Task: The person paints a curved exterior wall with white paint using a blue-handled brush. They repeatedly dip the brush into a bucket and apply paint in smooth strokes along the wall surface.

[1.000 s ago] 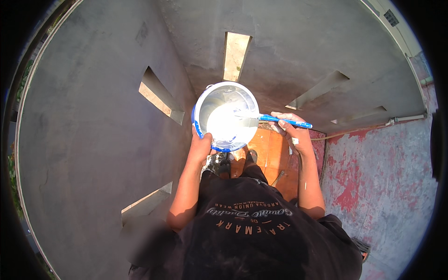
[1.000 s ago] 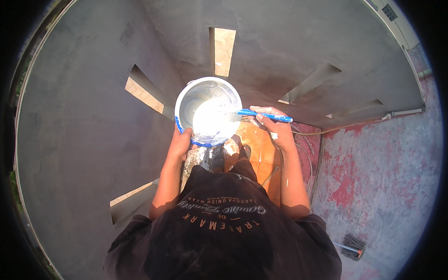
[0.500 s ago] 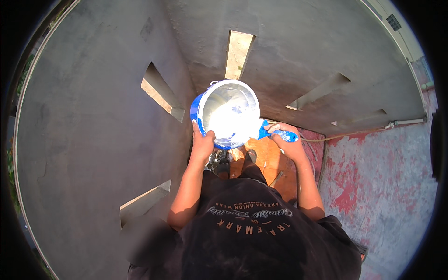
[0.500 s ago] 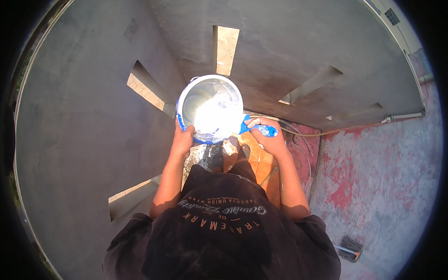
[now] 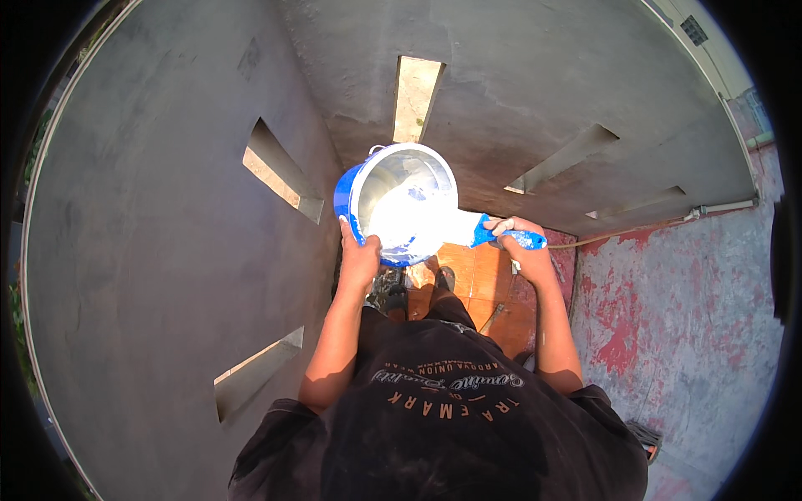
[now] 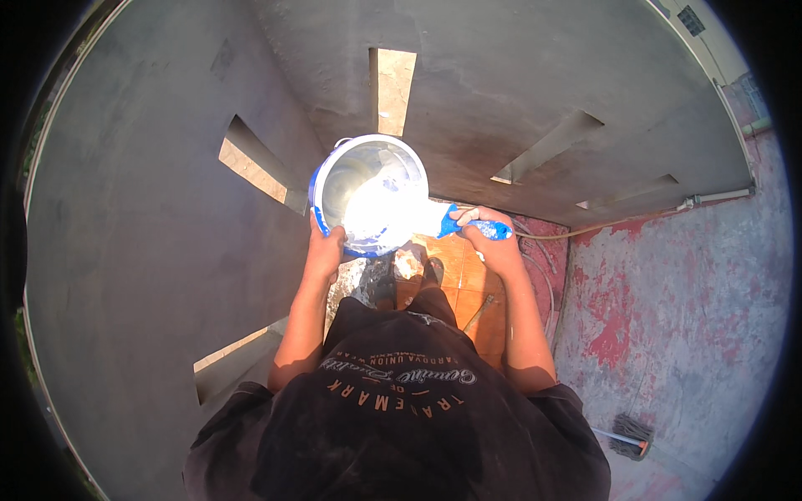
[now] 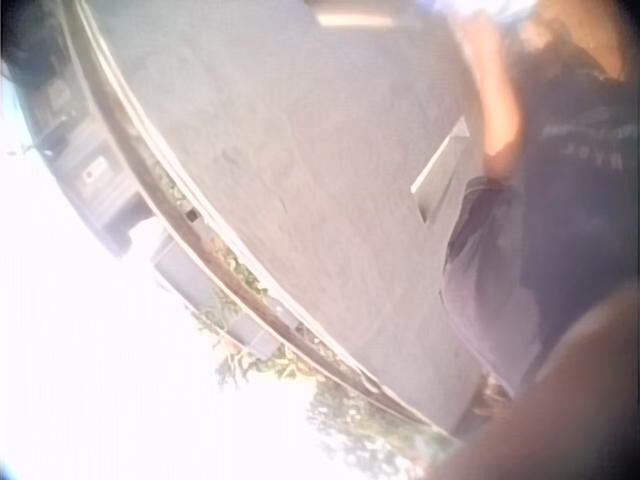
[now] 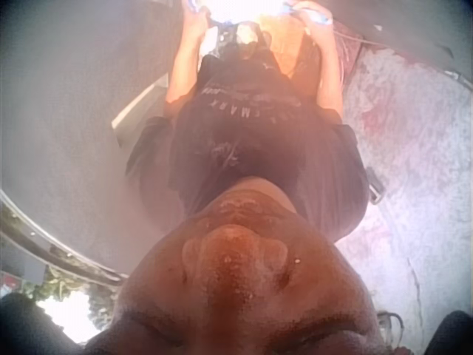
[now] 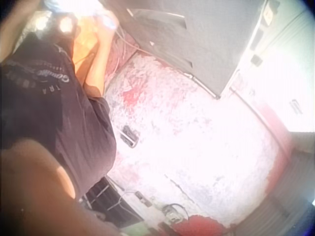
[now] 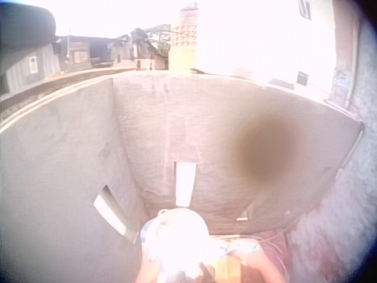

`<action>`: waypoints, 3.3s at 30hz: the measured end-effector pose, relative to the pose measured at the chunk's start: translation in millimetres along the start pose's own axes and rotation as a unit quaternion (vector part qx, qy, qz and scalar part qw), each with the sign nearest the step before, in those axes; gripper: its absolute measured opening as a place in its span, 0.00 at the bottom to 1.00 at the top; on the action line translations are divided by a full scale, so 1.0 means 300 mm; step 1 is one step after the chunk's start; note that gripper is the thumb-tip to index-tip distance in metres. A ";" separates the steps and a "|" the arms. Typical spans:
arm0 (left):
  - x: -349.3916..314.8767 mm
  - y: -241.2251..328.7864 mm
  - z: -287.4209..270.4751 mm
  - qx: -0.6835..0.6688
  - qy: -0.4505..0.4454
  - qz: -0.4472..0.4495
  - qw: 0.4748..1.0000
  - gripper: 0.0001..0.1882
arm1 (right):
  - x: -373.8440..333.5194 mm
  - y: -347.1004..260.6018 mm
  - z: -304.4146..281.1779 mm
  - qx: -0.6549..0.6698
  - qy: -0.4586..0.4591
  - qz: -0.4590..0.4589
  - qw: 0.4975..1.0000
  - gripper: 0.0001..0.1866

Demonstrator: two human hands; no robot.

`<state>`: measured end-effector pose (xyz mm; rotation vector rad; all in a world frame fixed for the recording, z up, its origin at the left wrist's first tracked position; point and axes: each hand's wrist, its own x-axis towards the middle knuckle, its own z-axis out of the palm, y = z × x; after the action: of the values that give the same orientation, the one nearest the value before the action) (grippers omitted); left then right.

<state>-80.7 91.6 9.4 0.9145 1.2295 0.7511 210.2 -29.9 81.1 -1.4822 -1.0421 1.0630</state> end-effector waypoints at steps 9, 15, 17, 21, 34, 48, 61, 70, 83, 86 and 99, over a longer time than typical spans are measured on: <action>-0.005 0.025 0.006 0.019 0.009 0.004 1.000 0.48 | 0.005 0.028 -0.067 -0.045 0.029 -0.016 0.998 0.08; -0.012 0.075 0.000 -0.005 0.003 -0.057 0.998 0.44 | 0.004 0.009 -0.173 0.067 0.145 -0.013 0.987 0.11; 0.000 0.069 0.006 -0.010 0.007 -0.043 0.999 0.44 | 0.003 0.014 -0.203 0.165 0.175 -0.021 0.970 0.10; 0.042 0.043 0.034 -0.012 -0.035 -0.081 0.996 0.41 | 0.003 0.074 -0.237 0.321 0.223 -0.004 0.921 0.09; 0.053 -0.008 0.323 0.014 -0.126 -0.082 0.988 0.32 | -0.134 0.349 -0.583 0.601 0.381 -0.093 0.696 0.21; 0.124 0.033 0.906 0.025 -0.174 -0.127 0.976 0.25 | 0.118 -0.192 -1.416 0.413 0.427 -0.373 0.713 0.22; 0.073 0.024 1.181 0.045 -0.106 -0.116 0.987 0.27 | 0.308 -0.147 -1.503 0.263 0.505 -0.374 0.731 0.06; 0.138 -0.054 1.198 0.023 -0.103 -0.114 0.988 0.30 | 0.272 -0.148 -1.510 0.262 0.504 -0.274 0.776 0.04; 0.154 -0.035 1.240 0.025 -0.132 -0.128 0.983 0.30 | 0.264 -0.250 -1.506 0.244 0.490 -0.346 0.762 0.06; 0.160 -0.042 1.235 0.044 -0.129 -0.129 0.982 0.29 | 0.257 0.025 -1.461 0.248 0.532 -0.240 0.774 0.06; 0.142 -0.015 1.271 0.033 -0.173 -0.119 0.977 0.32 | 0.276 -0.715 -1.547 0.200 0.435 -0.512 0.713 0.08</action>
<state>301.8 61.7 18.6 0.8891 1.0354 0.3437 659.2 -28.5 339.6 -0.6393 -0.6577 -0.2525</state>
